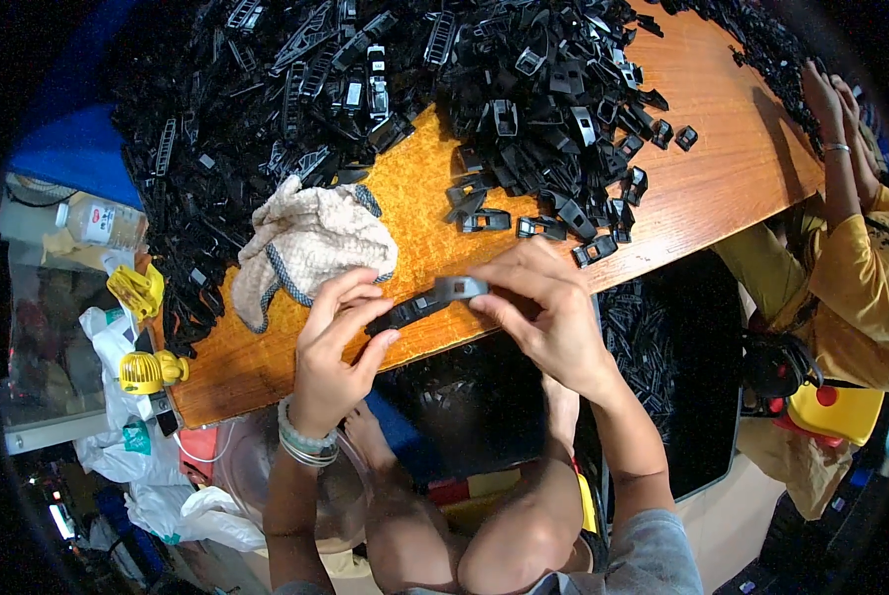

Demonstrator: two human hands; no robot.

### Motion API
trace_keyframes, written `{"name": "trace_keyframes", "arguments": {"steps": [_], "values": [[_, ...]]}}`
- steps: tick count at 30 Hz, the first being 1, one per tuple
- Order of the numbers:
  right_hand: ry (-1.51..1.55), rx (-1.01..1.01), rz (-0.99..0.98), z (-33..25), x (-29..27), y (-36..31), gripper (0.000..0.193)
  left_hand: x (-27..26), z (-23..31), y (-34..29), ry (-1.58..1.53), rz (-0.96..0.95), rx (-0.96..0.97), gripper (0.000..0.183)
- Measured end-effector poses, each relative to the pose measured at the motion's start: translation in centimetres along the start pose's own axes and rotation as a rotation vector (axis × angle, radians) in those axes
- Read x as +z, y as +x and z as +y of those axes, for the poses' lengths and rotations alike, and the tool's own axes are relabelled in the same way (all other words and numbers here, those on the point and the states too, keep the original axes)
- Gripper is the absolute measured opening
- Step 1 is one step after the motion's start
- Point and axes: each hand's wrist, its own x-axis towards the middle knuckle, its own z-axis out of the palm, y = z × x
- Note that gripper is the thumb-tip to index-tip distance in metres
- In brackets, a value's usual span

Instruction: The person assembles black plastic components by picking up plastic parts from a table, snapping smaller plastic pieces onto them by hand, and placing the assembled pieces into a container below.

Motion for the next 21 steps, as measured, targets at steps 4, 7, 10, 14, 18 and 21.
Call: {"name": "trace_keyframes", "arguments": {"steps": [4,7,10,14,18,21], "values": [[0.038,0.041,-0.178,-0.2,-0.1,1.1,0.026,-0.7,-0.2,0.2,0.124,-0.045,0.013,0.02],[0.02,0.007,-0.202,0.1,-0.1,1.5,0.028,-0.5,-0.6,0.3,0.057,-0.004,0.062,0.02],[0.029,-0.086,-0.275,-0.2,0.7,2.0,0.03,-0.3,-0.4,0.6,-0.005,-0.042,0.078,0.021],[-0.026,-0.084,-0.235,-0.4,0.8,0.4,0.03,-0.5,0.0,0.5,0.051,-0.051,0.051,0.025],[-0.098,-0.12,-0.172,-0.5,-0.5,0.3,0.031,-1.9,-0.1,2.7,0.046,-0.144,0.079,0.036],[-0.474,-0.193,0.148,1.2,0.1,2.2,0.021,-0.3,0.0,7.5,0.006,-0.088,0.03,0.021]]}}
